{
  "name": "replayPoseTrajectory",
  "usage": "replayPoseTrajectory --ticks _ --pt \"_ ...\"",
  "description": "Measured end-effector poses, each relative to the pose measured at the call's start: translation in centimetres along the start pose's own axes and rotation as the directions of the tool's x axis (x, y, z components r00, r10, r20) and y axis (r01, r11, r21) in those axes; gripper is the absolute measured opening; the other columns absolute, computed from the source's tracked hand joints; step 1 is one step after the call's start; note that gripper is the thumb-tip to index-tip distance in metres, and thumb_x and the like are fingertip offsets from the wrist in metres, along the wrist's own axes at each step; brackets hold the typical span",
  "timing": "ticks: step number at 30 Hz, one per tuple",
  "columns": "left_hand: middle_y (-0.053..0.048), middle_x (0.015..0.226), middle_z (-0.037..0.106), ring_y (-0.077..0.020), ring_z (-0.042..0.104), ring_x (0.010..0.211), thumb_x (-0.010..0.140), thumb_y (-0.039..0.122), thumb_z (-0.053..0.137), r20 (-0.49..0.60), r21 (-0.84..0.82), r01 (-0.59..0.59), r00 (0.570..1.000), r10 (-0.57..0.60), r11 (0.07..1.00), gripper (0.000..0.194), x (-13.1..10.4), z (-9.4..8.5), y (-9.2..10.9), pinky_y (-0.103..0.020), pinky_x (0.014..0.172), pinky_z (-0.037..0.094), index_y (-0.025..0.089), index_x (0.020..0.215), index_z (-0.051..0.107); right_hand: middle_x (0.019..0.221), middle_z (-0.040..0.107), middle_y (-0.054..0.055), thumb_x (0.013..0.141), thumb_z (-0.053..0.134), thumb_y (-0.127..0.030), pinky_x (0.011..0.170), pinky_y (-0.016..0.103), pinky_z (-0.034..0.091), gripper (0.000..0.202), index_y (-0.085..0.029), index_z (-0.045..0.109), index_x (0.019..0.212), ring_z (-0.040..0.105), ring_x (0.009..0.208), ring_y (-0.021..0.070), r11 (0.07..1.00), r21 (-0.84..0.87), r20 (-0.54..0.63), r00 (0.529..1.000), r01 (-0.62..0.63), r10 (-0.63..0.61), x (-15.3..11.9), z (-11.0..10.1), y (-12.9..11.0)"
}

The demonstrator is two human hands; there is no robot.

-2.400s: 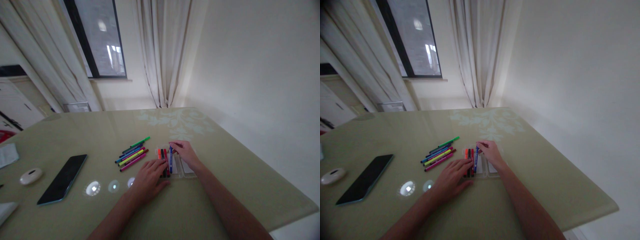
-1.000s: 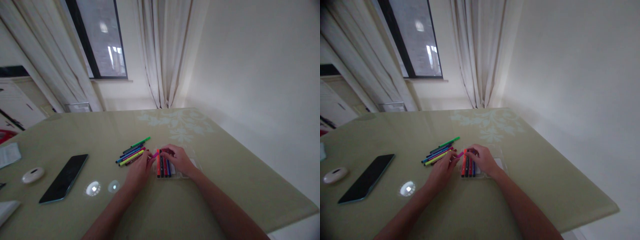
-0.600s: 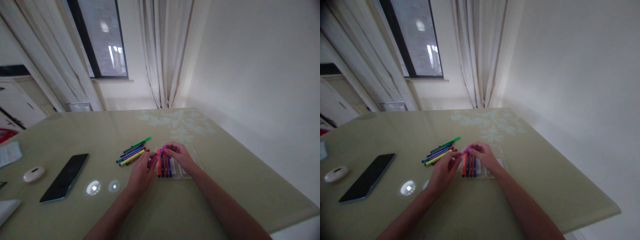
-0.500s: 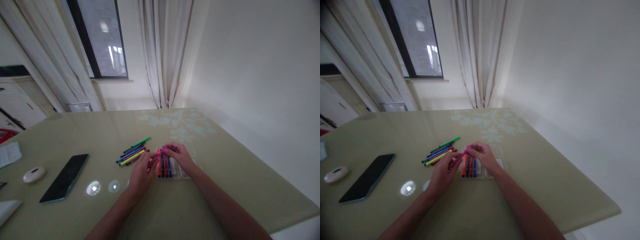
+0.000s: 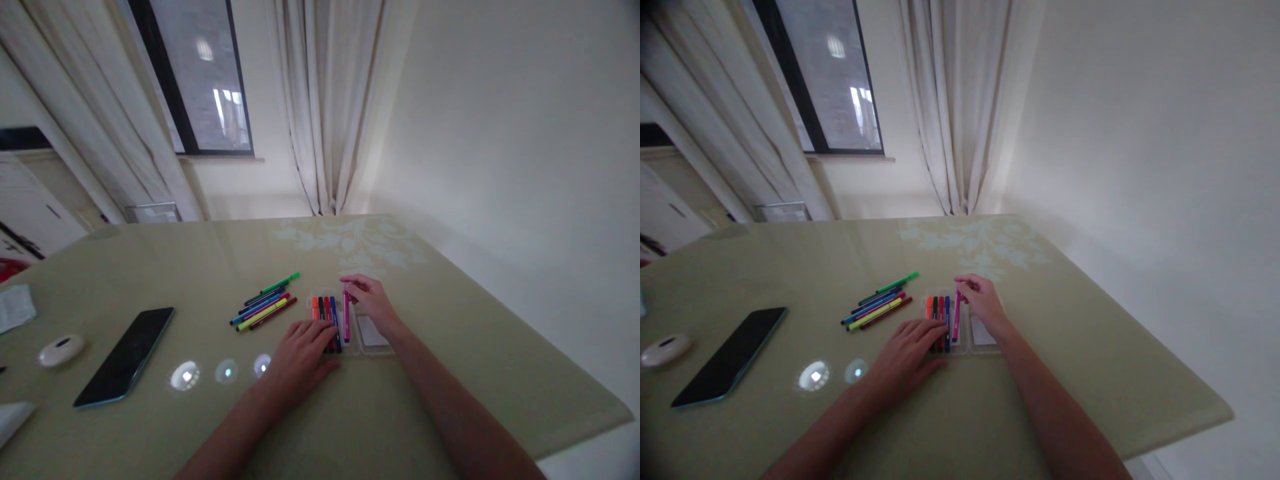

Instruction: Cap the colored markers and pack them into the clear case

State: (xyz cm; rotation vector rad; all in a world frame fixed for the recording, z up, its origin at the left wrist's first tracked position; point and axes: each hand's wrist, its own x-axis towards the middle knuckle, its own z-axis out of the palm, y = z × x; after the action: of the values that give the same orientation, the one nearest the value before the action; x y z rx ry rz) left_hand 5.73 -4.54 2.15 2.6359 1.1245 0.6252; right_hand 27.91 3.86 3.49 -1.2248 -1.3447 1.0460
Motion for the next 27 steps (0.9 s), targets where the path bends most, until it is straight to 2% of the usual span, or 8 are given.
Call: replayPoseTrajectory --ticks 6,11,16,20,27 --pt "-0.009 0.139 0.064 -0.0283 0.058 0.126 0.096 0.034 0.068 0.028 0.030 0.043 0.999 -0.044 0.999 0.052 0.1 -0.7 -0.2 -0.047 0.107 0.044 0.027 0.144 0.051 0.075 0.074 0.003 0.085 0.067 -0.038 0.066 0.030 0.054 0.024 -0.020 0.078 0.096 0.067 0.068 0.0177 0.953 -0.275 0.103 0.989 0.128 -0.104 -0.2 0.8 1.3" --pt "-0.007 0.139 0.062 -0.0283 0.057 0.124 0.096 0.030 0.067 0.053 0.059 0.045 0.997 -0.048 0.997 0.054 0.1 -0.7 0.1 -0.047 0.105 0.045 0.033 0.147 0.049 0.079 0.077 0.005 0.087 0.065 -0.035 0.070 0.033 0.056 0.024 -0.019 0.078 0.100 0.070 0.071 0.0194 0.944 -0.309 0.113 0.990 0.119 -0.088 -0.1 0.4 1.2" --pt "-0.008 0.142 0.058 -0.0294 0.055 0.125 0.096 0.025 0.065 0.069 0.111 0.023 0.997 -0.031 0.994 0.055 0.1 -0.4 0.1 -0.049 0.105 0.045 0.037 0.148 0.051 0.091 0.080 0.006 0.088 0.067 -0.032 0.079 0.036 0.057 0.018 -0.022 0.079 0.097 0.074 0.082 0.0219 0.928 -0.328 0.195 0.974 0.176 -0.116 -0.1 0.2 1.0" --pt "-0.008 0.143 0.057 -0.0303 0.054 0.127 0.096 0.023 0.065 0.081 0.120 0.021 0.996 -0.031 0.993 0.056 0.1 -0.5 0.0 -0.049 0.105 0.045 0.037 0.148 0.051 0.089 0.080 0.007 0.088 0.068 -0.030 0.078 0.035 0.056 0.017 -0.021 0.079 0.096 0.073 0.080 0.0216 0.904 -0.384 0.193 0.974 0.185 -0.118 0.0 -0.1 1.3" --pt "-0.009 0.144 0.056 -0.0298 0.053 0.128 0.099 0.026 0.060 0.099 0.158 0.015 0.995 -0.031 0.987 0.051 0.2 -0.7 0.3 -0.049 0.106 0.044 0.034 0.149 0.050 0.085 0.077 0.005 0.088 0.070 -0.022 0.071 0.028 0.051 0.009 -0.018 0.077 0.094 0.068 0.073 0.0169 0.806 -0.538 0.211 0.965 0.246 -0.154 -0.4 0.2 1.1"
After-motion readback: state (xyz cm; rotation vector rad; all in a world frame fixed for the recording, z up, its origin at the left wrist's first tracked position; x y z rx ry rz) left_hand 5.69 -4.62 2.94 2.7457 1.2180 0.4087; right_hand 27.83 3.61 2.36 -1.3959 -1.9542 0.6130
